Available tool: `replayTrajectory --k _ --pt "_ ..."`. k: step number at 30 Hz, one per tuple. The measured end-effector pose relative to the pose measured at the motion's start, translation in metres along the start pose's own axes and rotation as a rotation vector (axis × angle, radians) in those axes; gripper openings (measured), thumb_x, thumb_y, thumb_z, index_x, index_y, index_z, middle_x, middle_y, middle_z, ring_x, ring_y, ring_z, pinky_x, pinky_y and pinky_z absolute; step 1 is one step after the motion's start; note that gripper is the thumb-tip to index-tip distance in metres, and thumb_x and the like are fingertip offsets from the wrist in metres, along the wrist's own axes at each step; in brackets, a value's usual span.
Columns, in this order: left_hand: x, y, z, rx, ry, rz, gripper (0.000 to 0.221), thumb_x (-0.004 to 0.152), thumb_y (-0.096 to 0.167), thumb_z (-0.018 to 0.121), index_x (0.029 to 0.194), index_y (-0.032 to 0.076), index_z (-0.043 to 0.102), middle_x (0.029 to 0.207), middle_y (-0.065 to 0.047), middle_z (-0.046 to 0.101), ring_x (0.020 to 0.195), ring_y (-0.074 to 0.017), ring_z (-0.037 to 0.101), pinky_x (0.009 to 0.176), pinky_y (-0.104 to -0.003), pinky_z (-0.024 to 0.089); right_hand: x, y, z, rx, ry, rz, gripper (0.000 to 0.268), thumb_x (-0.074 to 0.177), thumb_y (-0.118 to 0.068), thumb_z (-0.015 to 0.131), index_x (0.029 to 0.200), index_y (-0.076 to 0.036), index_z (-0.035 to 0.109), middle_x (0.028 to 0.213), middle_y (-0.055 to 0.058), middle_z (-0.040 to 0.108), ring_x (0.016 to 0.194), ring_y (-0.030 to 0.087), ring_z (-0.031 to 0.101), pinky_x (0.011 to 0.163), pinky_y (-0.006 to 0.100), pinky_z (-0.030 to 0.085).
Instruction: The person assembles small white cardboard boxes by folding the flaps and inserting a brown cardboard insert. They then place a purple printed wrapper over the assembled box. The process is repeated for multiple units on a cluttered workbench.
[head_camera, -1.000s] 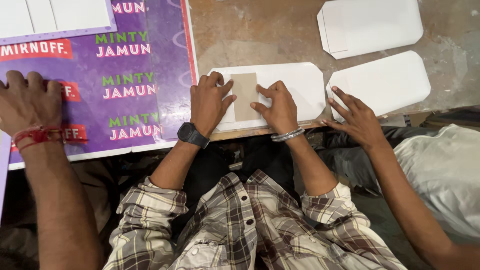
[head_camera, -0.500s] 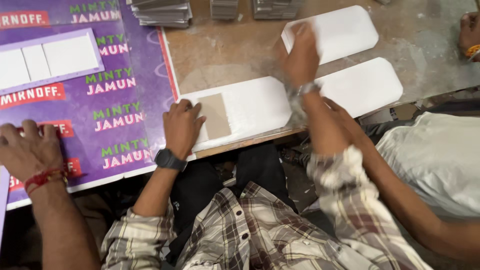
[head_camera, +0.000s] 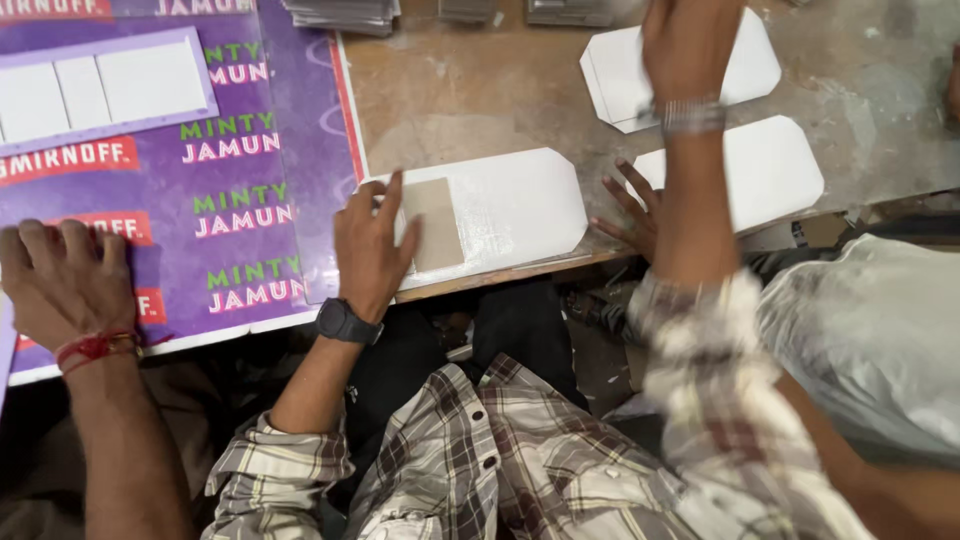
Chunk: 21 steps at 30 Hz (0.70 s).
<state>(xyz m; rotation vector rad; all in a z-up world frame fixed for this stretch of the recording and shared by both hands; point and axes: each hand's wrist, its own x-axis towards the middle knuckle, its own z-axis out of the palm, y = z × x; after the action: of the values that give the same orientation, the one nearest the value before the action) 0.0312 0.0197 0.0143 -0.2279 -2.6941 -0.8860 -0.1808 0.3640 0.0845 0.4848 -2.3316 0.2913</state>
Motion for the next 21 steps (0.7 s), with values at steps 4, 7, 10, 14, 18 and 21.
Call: replayTrajectory --k 4,7,10,14,18,21 --pt "0.011 0.022 0.007 -0.599 -0.116 -0.058 0.087 0.09 0.02 0.08 0.16 0.005 0.029 0.114 -0.015 0.072 0.103 -0.0263 0.07 0.087 -0.04 0.055 -0.07 -0.121 -0.044 0.734 -0.521 0.155 0.065 0.085 0.016 0.051 0.146 -0.005 0.058 0.115 0.013 0.072 0.081 0.014 0.069 0.071 0.028 0.059" --pt "0.012 0.032 0.015 -0.781 -0.252 -0.345 0.09 0.088 0.018 0.076 0.163 0.011 0.026 0.095 -0.013 0.074 0.087 -0.0257 0.073 0.075 -0.037 0.058 -0.11 -0.174 -0.048 0.816 -0.642 0.474 0.079 0.08 -0.005 0.083 0.149 -0.008 0.047 0.106 0.011 0.071 0.073 0.012 0.067 0.063 0.028 0.058" --pt "0.014 0.026 0.026 -0.793 -0.274 -0.475 0.09 0.087 0.016 0.074 0.162 0.012 0.024 0.086 -0.012 0.074 0.08 -0.0251 0.075 0.07 -0.034 0.059 -0.124 -0.19 -0.039 0.938 -0.652 0.718 0.083 0.076 -0.007 0.086 0.147 -0.006 0.043 0.096 0.01 0.071 0.078 0.009 0.071 0.065 0.026 0.06" --pt "0.013 0.011 0.042 -0.447 -0.073 -0.23 0.068 0.097 0.012 0.073 0.156 0.003 0.041 0.098 -0.014 0.071 0.088 -0.0296 0.071 0.078 -0.039 0.055 -0.137 -0.185 -0.025 0.836 -0.677 0.742 0.06 0.082 -0.007 0.084 0.137 -0.001 0.062 0.089 0.009 0.075 0.076 0.011 0.072 0.066 0.025 0.058" --pt "0.017 0.0 0.05 -0.277 -0.037 -0.031 0.047 0.086 0.012 0.08 0.13 0.001 0.066 0.11 -0.015 0.066 0.102 -0.0342 0.062 0.088 -0.042 0.051 -0.152 -0.174 -0.006 0.776 -0.681 0.726 0.054 0.08 -0.007 0.085 0.129 0.002 0.067 0.086 0.009 0.075 0.074 0.011 0.072 0.063 0.025 0.058" --pt "0.017 0.0 0.052 -0.266 -0.104 -0.053 0.046 0.079 0.014 0.083 0.122 0.0 0.073 0.109 -0.014 0.061 0.1 -0.0321 0.058 0.086 -0.043 0.049 -0.159 -0.169 0.001 0.806 -0.709 0.732 0.055 0.081 -0.007 0.085 0.132 0.003 0.066 0.087 0.01 0.075 0.074 0.011 0.072 0.063 0.025 0.058"
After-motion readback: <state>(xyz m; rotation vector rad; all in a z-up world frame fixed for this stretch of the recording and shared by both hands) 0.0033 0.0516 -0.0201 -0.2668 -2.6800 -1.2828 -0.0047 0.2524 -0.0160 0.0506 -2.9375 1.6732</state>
